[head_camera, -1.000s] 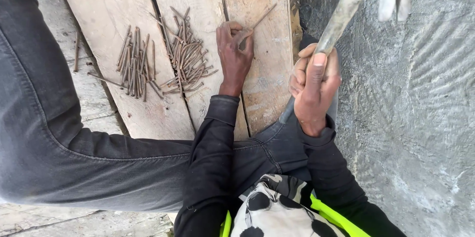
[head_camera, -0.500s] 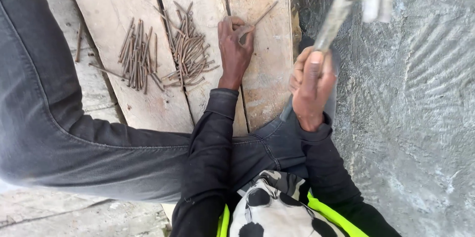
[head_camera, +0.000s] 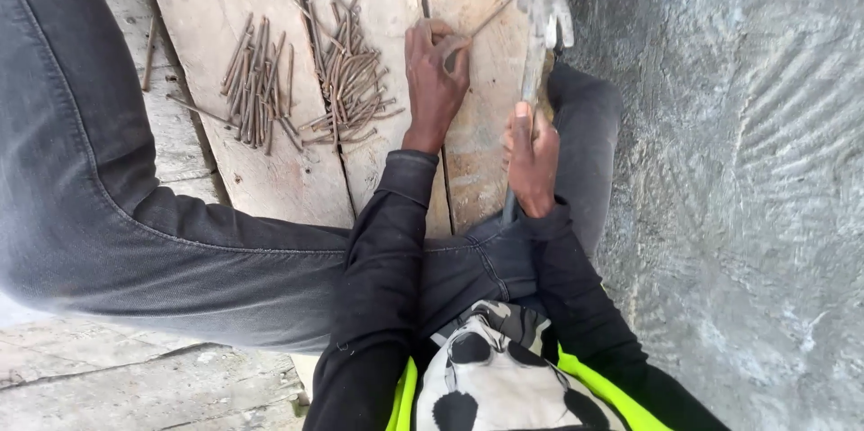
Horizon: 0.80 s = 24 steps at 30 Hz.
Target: The person sits on wooden planks and repeatedly hammers nails into the wood using a claw hammer. They pick up nails from a pile on the planks and drive them into the surface one by one.
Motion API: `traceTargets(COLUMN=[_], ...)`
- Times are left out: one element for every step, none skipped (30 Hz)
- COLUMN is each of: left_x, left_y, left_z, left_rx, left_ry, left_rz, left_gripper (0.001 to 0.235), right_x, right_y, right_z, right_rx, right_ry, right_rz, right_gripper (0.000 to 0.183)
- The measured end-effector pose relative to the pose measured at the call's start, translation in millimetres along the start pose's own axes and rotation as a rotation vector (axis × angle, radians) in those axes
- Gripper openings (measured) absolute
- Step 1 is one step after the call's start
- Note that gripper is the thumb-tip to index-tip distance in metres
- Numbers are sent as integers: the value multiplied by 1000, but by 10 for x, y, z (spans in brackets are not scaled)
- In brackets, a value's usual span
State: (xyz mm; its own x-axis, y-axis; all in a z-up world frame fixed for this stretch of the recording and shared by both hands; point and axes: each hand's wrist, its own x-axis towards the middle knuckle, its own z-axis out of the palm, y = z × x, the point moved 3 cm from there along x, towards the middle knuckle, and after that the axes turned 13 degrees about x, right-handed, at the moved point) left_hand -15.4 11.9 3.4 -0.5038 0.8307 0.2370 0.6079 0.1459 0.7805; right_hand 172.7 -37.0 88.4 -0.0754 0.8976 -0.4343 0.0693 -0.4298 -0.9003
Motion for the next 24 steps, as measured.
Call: traceTargets(left_x=[-35, 77, 139, 117, 89, 86, 82, 67, 93, 89, 86, 81, 78, 87, 58, 75, 90, 94, 97, 105, 82, 87, 87, 39], left_y=[1, 19, 34, 19, -6, -18, -34, -40, -44, -49, -51, -54, -51, -51, -52, -55, -54, -48, -46, -61, -55, -42, -39, -29], left_z=[-31, -8, 35, 25, 15, 20, 37, 61, 69, 71, 75, 91, 94, 91, 87, 95, 96, 98, 97, 88, 65, 64, 61, 19], left_rx=[-13, -31, -38, -35, -32, -29, -11, 8, 11, 9, 7, 8, 17, 28, 31, 22, 14, 13, 21, 28, 27, 28, 28, 38], left_ry=[-21, -28, -28, -39, -50, -53, -60, -70, -76, -82, -89, -100, -88, -71, -76, -75, -75, -74, -77, -82, -83, -82, -81, -85], left_rz=[-15, -10, 7, -3, -14, -17, -29, -42, -46, -49, -53, -53, -46, -41, -42, -48, -54, -48, -44, -37, -28, -37, -46, -69], left_gripper=[5, 7, 7, 7, 6, 6, 8, 10, 10, 12, 13, 13, 12, 11, 11, 11, 11, 11, 10, 10, 10, 9, 8, 8], right_x=[-37, 50, 75, 52, 28, 3, -15, -41, -23, -35, -46, -27, -16, 6, 49, 129, 204, 245, 291, 330, 226, 166, 101, 58], right_y=[-10, -69, -119, -155, -181, -240, -307, -377, -414, -464, -516, -499, -500, -506, -316, -119, 74, 155, 276, 408, 280, 136, 4, 0], right_z=[12, 35, 33, 35, 41, 70, 88, 92, 107, 116, 122, 127, 141, 162, 123, 107, 92, 105, 119, 153, 170, 175, 184, 179], right_rx=[34, 73, 80, 99, 118, 119, 151, 183, 183, 215, 246, 248, 252, 257, 259, 150, 42, 45, 27, 10, 16, 133, 249, 243], right_ry=[7, 13, 22, 18, 13, 13, 23, 35, 37, 37, 38, 46, 17, -17, -14, -33, -51, -48, -31, -11, -6, -17, -29, -37], right_rz=[1, -22, -37, -59, -80, -75, -113, -149, -142, -215, -288, -281, -312, -345, -340, -276, -211, -216, -86, 43, 38, 50, 64, 87], right_gripper=[39, 40, 40, 38, 36, 36, 38, 40, 40, 40, 41, 41, 40, 40, 40, 44, 48, 48, 47, 46, 46, 42, 40, 40])
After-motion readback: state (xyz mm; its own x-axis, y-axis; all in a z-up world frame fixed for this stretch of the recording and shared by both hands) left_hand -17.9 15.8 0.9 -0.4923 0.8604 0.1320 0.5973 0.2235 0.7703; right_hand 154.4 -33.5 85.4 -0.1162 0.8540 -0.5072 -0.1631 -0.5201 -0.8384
